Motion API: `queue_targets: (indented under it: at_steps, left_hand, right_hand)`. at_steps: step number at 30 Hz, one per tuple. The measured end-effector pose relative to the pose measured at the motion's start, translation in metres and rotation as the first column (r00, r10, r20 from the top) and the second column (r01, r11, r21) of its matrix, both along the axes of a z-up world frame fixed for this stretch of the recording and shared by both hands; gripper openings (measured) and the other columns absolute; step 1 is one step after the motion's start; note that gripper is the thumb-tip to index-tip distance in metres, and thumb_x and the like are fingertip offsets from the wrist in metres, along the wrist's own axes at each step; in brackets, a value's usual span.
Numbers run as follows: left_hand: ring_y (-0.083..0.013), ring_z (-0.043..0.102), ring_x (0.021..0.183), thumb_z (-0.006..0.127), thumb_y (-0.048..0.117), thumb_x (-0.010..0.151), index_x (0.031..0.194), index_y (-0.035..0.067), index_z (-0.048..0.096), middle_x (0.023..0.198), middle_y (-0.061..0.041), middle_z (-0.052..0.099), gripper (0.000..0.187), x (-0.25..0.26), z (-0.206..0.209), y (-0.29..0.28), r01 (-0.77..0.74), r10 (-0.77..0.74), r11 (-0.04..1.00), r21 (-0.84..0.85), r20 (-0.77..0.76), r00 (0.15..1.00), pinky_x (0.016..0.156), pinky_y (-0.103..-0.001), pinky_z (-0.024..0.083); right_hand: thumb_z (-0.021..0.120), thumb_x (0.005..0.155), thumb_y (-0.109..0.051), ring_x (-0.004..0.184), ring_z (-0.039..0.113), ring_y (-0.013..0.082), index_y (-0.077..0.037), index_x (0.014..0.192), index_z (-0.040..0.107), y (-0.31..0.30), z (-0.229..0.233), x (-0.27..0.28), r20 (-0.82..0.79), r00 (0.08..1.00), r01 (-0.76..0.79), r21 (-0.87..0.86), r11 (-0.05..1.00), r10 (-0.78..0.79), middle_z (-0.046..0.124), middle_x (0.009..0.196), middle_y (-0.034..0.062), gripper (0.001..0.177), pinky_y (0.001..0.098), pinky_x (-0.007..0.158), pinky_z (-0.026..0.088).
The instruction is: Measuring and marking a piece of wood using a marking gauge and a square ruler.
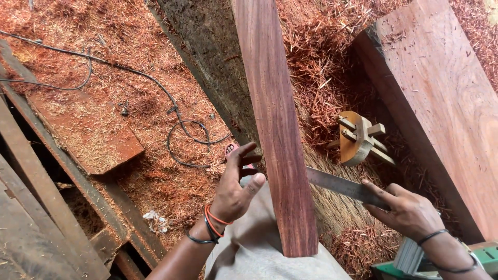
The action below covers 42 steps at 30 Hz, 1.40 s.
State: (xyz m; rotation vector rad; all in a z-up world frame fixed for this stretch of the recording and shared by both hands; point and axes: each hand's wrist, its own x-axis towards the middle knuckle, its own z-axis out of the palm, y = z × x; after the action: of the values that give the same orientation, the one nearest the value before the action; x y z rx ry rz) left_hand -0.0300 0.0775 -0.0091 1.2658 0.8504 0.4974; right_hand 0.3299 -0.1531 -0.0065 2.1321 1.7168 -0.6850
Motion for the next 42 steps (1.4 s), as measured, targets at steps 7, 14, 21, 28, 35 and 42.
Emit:
queue_targets:
  at_steps: [7, 14, 21, 28, 35, 42]
  left_hand:
    - [-0.0306, 0.058, 0.132, 0.068, 0.062, 0.091, 0.154, -0.006, 0.031, 0.142, -0.023, 0.053, 0.1, 0.01, 0.002, -0.007, -0.031, 0.031, 0.999, 0.022, -0.005, 1.0, 0.111, -0.043, 0.051]
    - [-0.0417, 0.022, 0.161, 0.073, 0.066, 0.085, 0.162, -0.011, 0.01, 0.169, -0.032, 0.017, 0.126, 0.019, 0.013, -0.013, 0.011, 0.021, 0.955, 0.295, -0.103, 0.994, 0.132, -0.05, 0.023]
    - [-0.0447, 0.001, 0.169, 0.073, 0.059, 0.09, 0.165, -0.012, -0.006, 0.177, -0.035, 0.0, 0.13, 0.038, 0.026, -0.019, -0.011, 0.043, 0.922, 0.387, -0.074, 0.996, 0.138, -0.05, 0.005]
    - [-0.0449, 0.007, 0.168, 0.067, 0.041, 0.102, 0.164, -0.011, 0.0, 0.175, -0.035, 0.007, 0.105, 0.048, 0.02, -0.019, -0.029, 0.101, 0.908, 0.419, -0.151, 0.983, 0.138, -0.05, 0.009]
    - [-0.0468, 0.007, 0.167, 0.065, 0.039, 0.103, 0.163, -0.013, -0.001, 0.174, -0.035, 0.008, 0.104, 0.049, 0.023, -0.02, -0.041, 0.09, 0.927, 0.372, -0.114, 0.989, 0.137, -0.05, 0.01]
    - [-0.0461, 0.01, 0.167, 0.068, 0.036, 0.101, 0.164, -0.012, -0.001, 0.174, -0.034, 0.009, 0.104, 0.05, 0.025, -0.02, -0.054, 0.1, 0.924, 0.377, -0.103, 0.99, 0.138, -0.05, 0.011]
  right_hand:
    - [0.077, 0.074, -0.062, 0.057, 0.06, 0.0187, -0.045, 0.143, 0.056, 0.004, 0.04, 0.018, 0.053, 0.996, 0.073, -0.039, 0.997, -0.071, 0.054, 0.071, 0.0007, 0.074, 0.0362, 0.055, 0.056]
    - [0.082, 0.07, -0.044, 0.06, 0.065, 0.0102, -0.023, 0.134, 0.069, -0.06, 0.028, 0.107, -0.324, 0.941, 0.196, 0.293, 0.936, -0.096, 0.067, 0.074, 0.0001, 0.069, 0.0276, 0.052, 0.053]
    - [0.089, 0.062, -0.048, 0.055, 0.064, 0.013, -0.023, 0.129, 0.072, 0.07, 0.056, 0.073, -0.272, 0.96, 0.008, 0.253, 0.967, 0.063, 0.069, 0.069, 0.0039, 0.073, 0.0294, 0.048, 0.052]
    - [0.09, 0.063, -0.045, 0.053, 0.063, 0.0141, -0.025, 0.127, 0.074, 0.134, 0.066, 0.05, -0.3, 0.946, -0.069, 0.175, 0.982, 0.12, 0.069, 0.061, 0.004, 0.069, 0.0322, 0.046, 0.051]
    - [0.093, 0.062, -0.041, 0.051, 0.063, 0.0135, -0.024, 0.129, 0.073, 0.143, 0.059, 0.066, -0.344, 0.927, -0.102, 0.15, 0.984, 0.148, 0.066, 0.061, 0.0033, 0.072, 0.0315, 0.047, 0.052]
    - [0.092, 0.061, -0.04, 0.049, 0.063, 0.0133, -0.026, 0.13, 0.072, 0.15, 0.051, 0.078, -0.384, 0.902, -0.141, 0.169, 0.976, 0.197, 0.068, 0.059, 0.0036, 0.074, 0.0312, 0.046, 0.051]
